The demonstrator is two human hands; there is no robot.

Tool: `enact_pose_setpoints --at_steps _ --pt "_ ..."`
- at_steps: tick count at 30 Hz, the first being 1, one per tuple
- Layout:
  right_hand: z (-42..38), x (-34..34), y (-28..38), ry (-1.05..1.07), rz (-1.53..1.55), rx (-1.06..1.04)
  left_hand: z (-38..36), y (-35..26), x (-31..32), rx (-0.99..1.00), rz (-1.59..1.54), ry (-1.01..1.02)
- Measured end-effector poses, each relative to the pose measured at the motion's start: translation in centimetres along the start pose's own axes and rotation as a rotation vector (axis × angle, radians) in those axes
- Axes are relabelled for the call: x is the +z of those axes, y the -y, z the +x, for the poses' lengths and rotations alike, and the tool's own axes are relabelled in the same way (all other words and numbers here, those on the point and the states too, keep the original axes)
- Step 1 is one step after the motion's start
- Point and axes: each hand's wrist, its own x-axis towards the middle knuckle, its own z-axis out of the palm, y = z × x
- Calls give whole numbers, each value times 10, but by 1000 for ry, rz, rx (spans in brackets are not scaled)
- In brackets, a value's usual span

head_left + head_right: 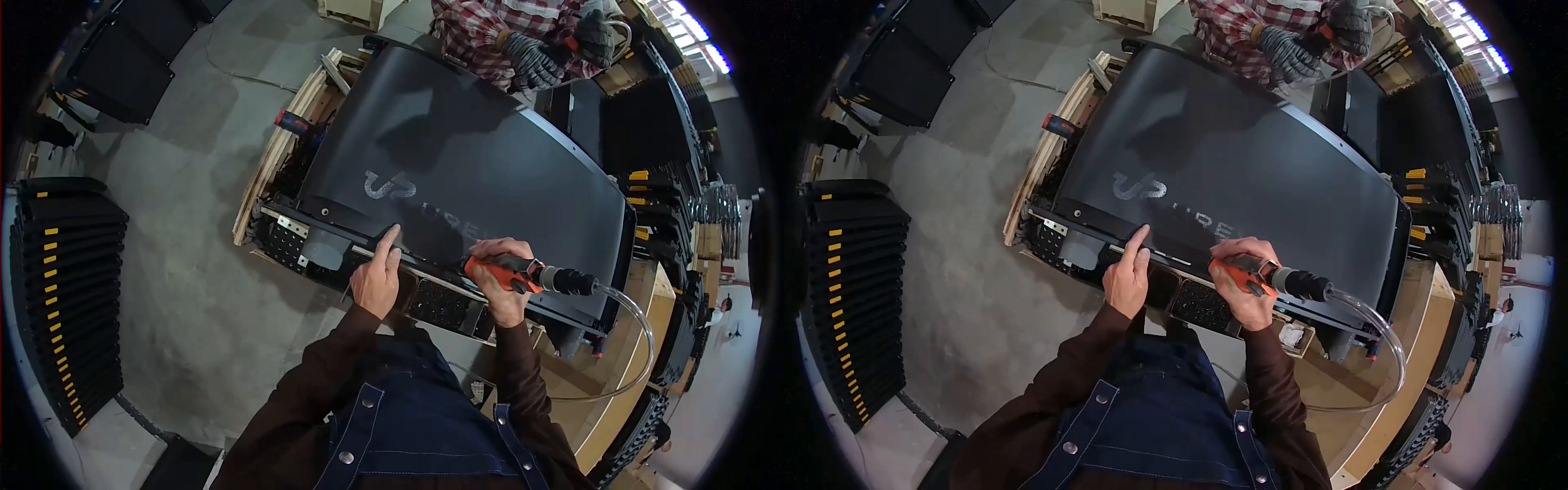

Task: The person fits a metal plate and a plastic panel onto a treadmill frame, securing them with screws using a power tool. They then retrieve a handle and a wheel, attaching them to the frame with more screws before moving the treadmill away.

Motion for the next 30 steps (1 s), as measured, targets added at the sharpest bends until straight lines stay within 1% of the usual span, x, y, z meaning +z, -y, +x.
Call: enact_pose_setpoints --at_steps 3,4,6,7,9,10,11,12,13,14,15,17,18,20,21,23,24,25,26,27,28,30 --pt "-2 2 -3 25 -18 -32 7 -3 -4 17 -1 3" --pt "0 3 -2 4 7 -8 6 -7 -8 19 -2 -5" --pt "-3 3 -1 -15 32 7 -1 -15 -14 -57 -114 55" --pt "-2 1 -3 -8 26 27 -5 -11 -11 -52 -117 43" --pt "-4 0 6 -4 24 42 -23 6 -5 -221 -608 137" --pt "-2 1 15 17 53 96 -32 9 -8 -397 -909 232" --pt "1 2 20 43 82 149 -39 9 -14 -500 -1072 290" --pt "5 -6 19 109 -12 104 -47 9 -19 -614 -1235 350" --pt "8 -11 22 115 12 158 -53 11 -24 -654 -1255 417" --pt "11 -13 25 122 37 209 -60 10 -25 -648 -1250 405" --pt "8 -7 27 69 25 233 -69 9 -27 -651 -1259 435" --pt "-6 25 21 -237 -84 153 -81 6 -28 -647 -1256 458" --pt "-11 25 21 -99 -242 70 -89 3 -25 -664 -1206 459" --pt "-1 2 31 196 -184 68 -97 -4 -20 -683 -1109 450" --pt "4 -6 37 135 -13 155 -101 -5 -17 -674 -1095 423" --pt "16 -21 24 -104 108 137 -111 7 -1 -646 -1031 414" --pt "15 -22 23 -257 324 105 -112 15 6 -614 -970 415" --pt "12 -26 27 -265 426 120 -112 15 9 -614 -961 404" --pt "7 -32 29 -276 528 137 -113 15 11 -553 -872 394" --pt "0 -39 28 -212 551 173 -117 16 14 -497 -783 385" --pt "-8 -42 28 -183 625 241 -117 10 13 -506 -775 376" --pt "-23 -42 25 -141 763 348 -110 -9 4 -354 -695 385"
